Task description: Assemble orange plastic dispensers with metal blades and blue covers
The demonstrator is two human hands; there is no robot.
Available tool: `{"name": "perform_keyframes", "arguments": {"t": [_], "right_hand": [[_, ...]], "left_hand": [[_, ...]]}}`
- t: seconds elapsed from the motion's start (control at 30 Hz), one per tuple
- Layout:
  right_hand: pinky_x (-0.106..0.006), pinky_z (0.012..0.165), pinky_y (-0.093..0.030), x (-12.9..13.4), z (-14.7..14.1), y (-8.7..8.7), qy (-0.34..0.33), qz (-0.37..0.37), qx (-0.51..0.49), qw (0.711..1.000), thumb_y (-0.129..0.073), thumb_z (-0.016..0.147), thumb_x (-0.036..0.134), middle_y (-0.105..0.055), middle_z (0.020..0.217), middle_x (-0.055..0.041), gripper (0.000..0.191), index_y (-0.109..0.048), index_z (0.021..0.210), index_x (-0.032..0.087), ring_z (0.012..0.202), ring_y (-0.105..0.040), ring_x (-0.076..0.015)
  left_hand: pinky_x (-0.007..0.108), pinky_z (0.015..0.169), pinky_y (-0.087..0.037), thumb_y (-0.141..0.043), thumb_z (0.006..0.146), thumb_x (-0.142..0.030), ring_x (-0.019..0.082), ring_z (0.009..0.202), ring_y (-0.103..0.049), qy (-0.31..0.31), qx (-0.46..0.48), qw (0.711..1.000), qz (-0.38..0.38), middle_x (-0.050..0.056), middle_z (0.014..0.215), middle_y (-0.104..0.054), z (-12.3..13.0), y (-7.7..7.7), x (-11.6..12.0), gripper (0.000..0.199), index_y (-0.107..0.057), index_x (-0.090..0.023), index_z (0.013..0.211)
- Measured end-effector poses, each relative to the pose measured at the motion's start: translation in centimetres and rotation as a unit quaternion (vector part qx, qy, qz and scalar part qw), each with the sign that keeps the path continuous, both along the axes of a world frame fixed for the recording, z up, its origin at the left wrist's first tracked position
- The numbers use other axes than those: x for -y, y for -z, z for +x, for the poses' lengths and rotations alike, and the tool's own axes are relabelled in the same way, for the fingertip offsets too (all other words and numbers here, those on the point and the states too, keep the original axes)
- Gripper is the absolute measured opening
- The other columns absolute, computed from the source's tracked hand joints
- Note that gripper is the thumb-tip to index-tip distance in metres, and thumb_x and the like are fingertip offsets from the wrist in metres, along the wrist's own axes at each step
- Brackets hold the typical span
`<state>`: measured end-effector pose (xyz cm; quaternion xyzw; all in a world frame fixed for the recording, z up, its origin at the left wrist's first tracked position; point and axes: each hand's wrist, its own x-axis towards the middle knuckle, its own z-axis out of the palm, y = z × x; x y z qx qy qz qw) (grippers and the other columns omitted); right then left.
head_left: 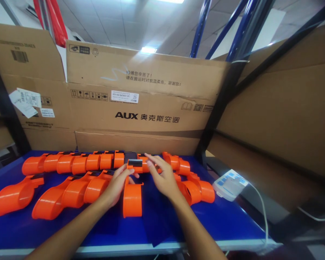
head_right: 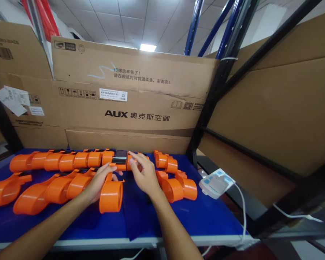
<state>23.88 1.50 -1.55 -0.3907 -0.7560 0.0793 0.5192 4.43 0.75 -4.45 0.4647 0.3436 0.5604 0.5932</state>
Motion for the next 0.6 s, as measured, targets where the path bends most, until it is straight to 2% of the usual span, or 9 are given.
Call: {"name": "perform_keyframes", "arguments": {"t": [0.07,0.1,0.17,0.23,0.33,0.43,0.53,0.6], "right_hand": [[-0.032,0.075,-0.054,-0.3,1.0,-0.2,0.073,0.011,-0.018,0.997,-0.052,0.102,0.030,-0.076,0.101,-0.0080,0.028,-0.073,0.116,0.021,0.086,-0.069,-0.0217],[-0.034,0.077,-0.053,-0.5,1.5,-0.2,0.111,0.013,0.004,0.994,-0.053,0.099,0.027,-0.076,0.096,-0.0080,0.024,-0.074,0.109,0.020,0.086,-0.068,-0.0226],[-0.036,0.079,-0.051,-0.7,2.6,-0.2,0.182,-0.013,0.113,0.977,-0.057,0.093,0.020,-0.074,0.086,-0.0077,0.017,-0.074,0.093,0.020,0.084,-0.066,-0.0248],[-0.038,0.081,-0.048,-0.6,3.4,0.0,0.211,-0.050,0.229,0.949,-0.062,0.087,0.015,-0.071,0.081,-0.0095,0.014,-0.073,0.079,0.019,0.086,-0.064,-0.0271],[-0.042,0.086,-0.044,-0.1,3.7,0.4,0.189,-0.112,0.344,0.913,-0.071,0.080,0.013,-0.071,0.092,-0.0126,0.009,-0.077,0.083,0.020,0.094,-0.061,-0.0298],[-0.044,0.089,-0.041,0.4,3.3,0.6,0.159,-0.187,0.407,0.880,-0.077,0.078,0.019,-0.071,0.108,-0.0132,0.022,-0.080,0.099,0.024,0.103,-0.058,-0.0319],[-0.044,0.090,-0.040,0.6,2.6,0.4,0.146,-0.234,0.443,0.853,-0.075,0.082,0.022,-0.071,0.109,-0.0144,0.020,-0.081,0.100,0.023,0.106,-0.058,-0.0336],[-0.043,0.090,-0.040,0.5,2.4,0.3,0.142,-0.241,0.450,0.848,-0.073,0.083,0.020,-0.072,0.107,-0.0149,0.015,-0.081,0.096,0.022,0.106,-0.059,-0.0336]], "left_hand": [[0.023,0.057,-0.046,-0.074,0.076,-0.041,0.012,0.056,-0.057,-0.003,0.004,1.000,-0.007,0.004,0.080,-0.073,0.0,-0.3,0.2,0.028,-0.069,-0.016,0.088],[0.023,0.057,-0.045,-0.073,0.076,-0.041,0.012,0.056,-0.056,-0.004,0.003,1.000,-0.007,0.004,0.079,-0.072,-0.1,-0.4,0.3,0.027,-0.069,-0.016,0.087],[0.023,0.056,-0.045,-0.072,0.077,-0.042,0.012,0.056,-0.056,-0.005,-0.002,1.000,-0.004,0.003,0.077,-0.071,-0.1,-0.5,0.4,0.027,-0.070,-0.017,0.087],[0.022,0.056,-0.045,-0.072,0.078,-0.042,0.012,0.057,-0.056,-0.008,-0.009,1.000,0.000,0.002,0.076,-0.070,-0.1,-0.5,0.5,0.028,-0.070,-0.017,0.088],[0.022,0.056,-0.045,-0.071,0.078,-0.042,0.012,0.057,-0.055,-0.010,-0.015,1.000,0.005,0.002,0.077,-0.070,-0.1,-0.4,0.4,0.027,-0.069,-0.017,0.087],[0.022,0.057,-0.045,-0.071,0.079,-0.042,0.012,0.057,-0.055,-0.009,-0.017,1.000,0.006,0.002,0.077,-0.069,-0.1,-0.2,0.3,0.027,-0.069,-0.017,0.088],[0.022,0.056,-0.044,-0.070,0.079,-0.042,0.012,0.057,-0.055,-0.009,-0.022,1.000,0.008,0.002,0.076,-0.069,-0.2,-0.2,0.3,0.027,-0.069,-0.017,0.089],[0.022,0.056,-0.044,-0.069,0.080,-0.042,0.012,0.056,-0.054,-0.010,-0.025,1.000,0.011,0.001,0.074,-0.068,-0.2,-0.2,0.3,0.027,-0.069,-0.017,0.089]]}}
